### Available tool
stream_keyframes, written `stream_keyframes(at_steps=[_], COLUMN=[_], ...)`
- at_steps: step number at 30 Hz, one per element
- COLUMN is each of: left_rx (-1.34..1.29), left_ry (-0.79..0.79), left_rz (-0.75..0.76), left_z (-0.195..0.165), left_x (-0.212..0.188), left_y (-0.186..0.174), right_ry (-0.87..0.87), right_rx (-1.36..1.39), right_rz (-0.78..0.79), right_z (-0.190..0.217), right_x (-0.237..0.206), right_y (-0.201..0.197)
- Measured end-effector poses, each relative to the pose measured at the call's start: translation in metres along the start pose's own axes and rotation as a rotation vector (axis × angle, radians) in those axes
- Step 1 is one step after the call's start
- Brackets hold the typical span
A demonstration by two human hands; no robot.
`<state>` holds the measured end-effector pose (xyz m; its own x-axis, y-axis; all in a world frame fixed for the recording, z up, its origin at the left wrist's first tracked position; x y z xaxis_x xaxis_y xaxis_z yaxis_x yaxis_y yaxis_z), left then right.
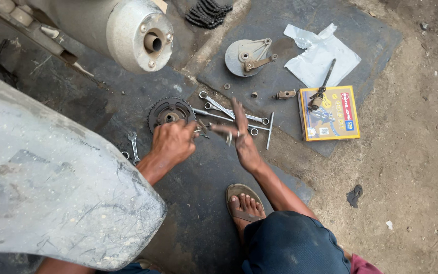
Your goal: The person disassembles a motorcycle sprocket assembly using wrenches and a T-handle tool. They remove a small metal clip, separate the sprocket from the hub, and inspect the internal components. The person then handles a separate metal rod and places the disassembled parts on the ground.
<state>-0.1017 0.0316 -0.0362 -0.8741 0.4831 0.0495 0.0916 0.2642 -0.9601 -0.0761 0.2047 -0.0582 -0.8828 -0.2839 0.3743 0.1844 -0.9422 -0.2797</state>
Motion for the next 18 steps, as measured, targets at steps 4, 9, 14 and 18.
stream_keyframes(at_steps=[4, 9, 14, 18], left_rx=[-0.323, -0.921, -0.927, -0.905], left_ry=[-0.246, -0.421, -0.116, -0.441], left_rz=[-0.058, -0.192, -0.163, 0.032], left_z=[0.018, -0.005, -0.049, -0.026], left_x=[-0.004, 0.0, 0.03, 0.016], left_y=[0.002, -0.007, -0.048, -0.016], right_ry=[0.039, 0.225, 0.792, 0.748], right_rx=[-0.035, 0.098, 0.695, 0.443], right_rz=[-0.069, -0.159, -0.249, -0.213], right_z=[-0.011, -0.049, -0.138, -0.147], right_x=[-0.029, -0.037, -0.042, -0.04], right_y=[0.003, 0.026, 0.031, 0.013])
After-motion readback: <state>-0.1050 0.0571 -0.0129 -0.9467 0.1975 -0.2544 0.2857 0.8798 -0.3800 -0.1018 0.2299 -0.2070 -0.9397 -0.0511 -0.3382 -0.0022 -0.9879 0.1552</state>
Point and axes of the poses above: each hand's wrist, its own x-axis towards the middle knuckle, its own y-axis out of the palm, z = x × y, the point moved 9 cm from there along x, towards the middle knuckle, and after that the axes turned 8 degrees about -x, right-handed, at the moved point
